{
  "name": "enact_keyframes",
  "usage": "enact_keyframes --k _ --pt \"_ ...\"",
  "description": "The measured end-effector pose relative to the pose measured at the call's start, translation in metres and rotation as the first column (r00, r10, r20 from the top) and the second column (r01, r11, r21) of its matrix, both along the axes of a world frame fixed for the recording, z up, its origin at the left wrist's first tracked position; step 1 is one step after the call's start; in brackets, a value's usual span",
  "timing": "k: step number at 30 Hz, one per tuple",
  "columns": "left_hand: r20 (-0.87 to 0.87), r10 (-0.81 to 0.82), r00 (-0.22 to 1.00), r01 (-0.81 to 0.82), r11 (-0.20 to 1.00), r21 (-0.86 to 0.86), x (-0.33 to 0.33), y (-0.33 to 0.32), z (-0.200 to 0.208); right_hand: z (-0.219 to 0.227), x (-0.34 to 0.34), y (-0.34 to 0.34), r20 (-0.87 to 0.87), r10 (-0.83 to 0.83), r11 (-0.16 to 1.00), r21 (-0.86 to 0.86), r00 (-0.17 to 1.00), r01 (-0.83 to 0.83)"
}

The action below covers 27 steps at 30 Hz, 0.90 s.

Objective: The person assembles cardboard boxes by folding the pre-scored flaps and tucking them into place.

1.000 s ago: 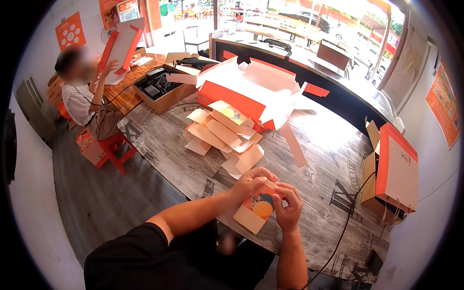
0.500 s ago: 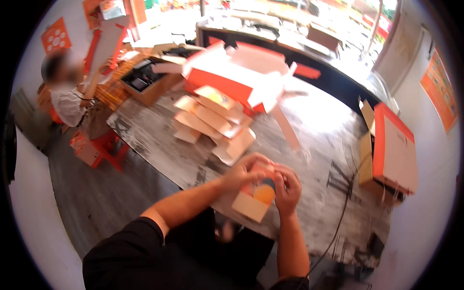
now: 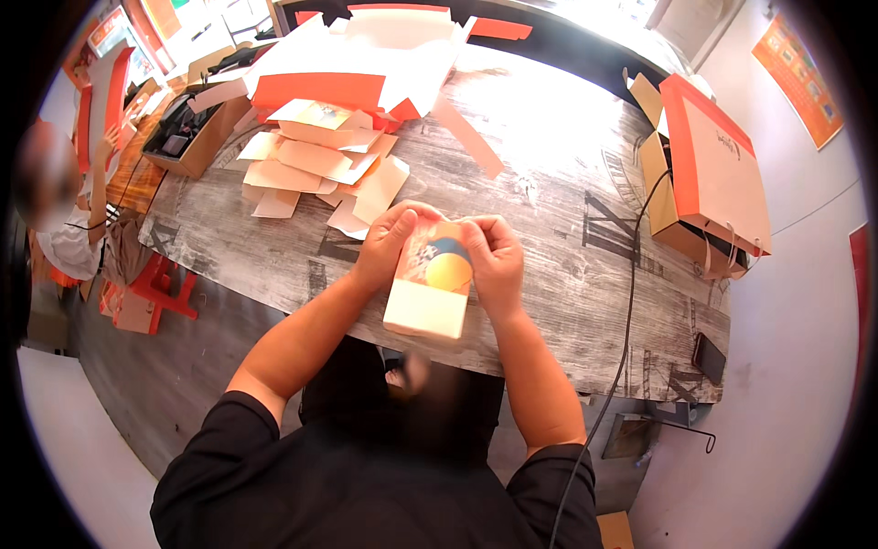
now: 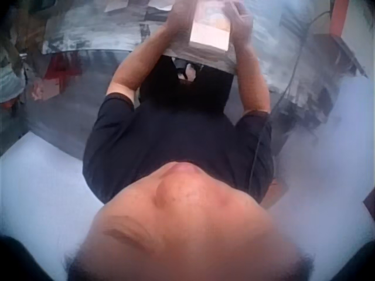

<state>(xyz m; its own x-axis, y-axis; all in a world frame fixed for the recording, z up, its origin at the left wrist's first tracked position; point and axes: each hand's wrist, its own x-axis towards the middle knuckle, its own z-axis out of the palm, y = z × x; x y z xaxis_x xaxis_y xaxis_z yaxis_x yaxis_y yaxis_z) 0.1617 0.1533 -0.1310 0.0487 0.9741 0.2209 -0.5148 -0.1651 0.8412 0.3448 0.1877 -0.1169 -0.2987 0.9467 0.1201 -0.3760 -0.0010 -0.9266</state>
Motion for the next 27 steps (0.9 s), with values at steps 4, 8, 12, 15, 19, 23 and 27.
enact_keyframes --k 4,8,12,15,19,23,27 --pt "-0.185 0.024 0.982 -0.01 0.997 0.077 -0.009 -0.004 0.009 0.005 0.012 0.016 -0.066 0.026 0.95 -0.31 0.997 -0.046" --pt "-0.492 0.155 0.857 0.022 0.942 0.336 -0.01 -0.009 0.026 0.006 0.017 0.019 -0.126 -0.021 0.93 -0.366 0.992 -0.027" --pt "-0.55 0.268 0.791 -0.056 0.927 0.37 -0.003 -0.007 0.022 0.005 0.02 0.018 -0.065 0.022 0.909 -0.414 0.998 -0.047" --pt "-0.457 0.198 0.867 -0.112 0.972 0.207 -0.005 -0.005 0.012 -0.001 0.014 0.01 0.097 -0.054 0.968 -0.24 0.994 0.076" --pt "-0.283 0.203 0.937 -0.184 0.978 0.094 -0.006 -0.003 0.01 0.006 0.005 0.004 0.16 -0.153 0.968 0.223 0.975 0.115" --pt "-0.2 0.23 0.952 -0.205 0.969 0.138 -0.002 -0.002 0.007 0.003 0.003 0.003 0.093 -0.148 0.913 0.395 0.984 0.1" --pt "-0.292 0.211 0.933 -0.167 0.971 0.171 -0.003 -0.005 0.006 -0.009 0.011 0.007 0.197 -0.117 0.941 0.335 0.974 0.045"
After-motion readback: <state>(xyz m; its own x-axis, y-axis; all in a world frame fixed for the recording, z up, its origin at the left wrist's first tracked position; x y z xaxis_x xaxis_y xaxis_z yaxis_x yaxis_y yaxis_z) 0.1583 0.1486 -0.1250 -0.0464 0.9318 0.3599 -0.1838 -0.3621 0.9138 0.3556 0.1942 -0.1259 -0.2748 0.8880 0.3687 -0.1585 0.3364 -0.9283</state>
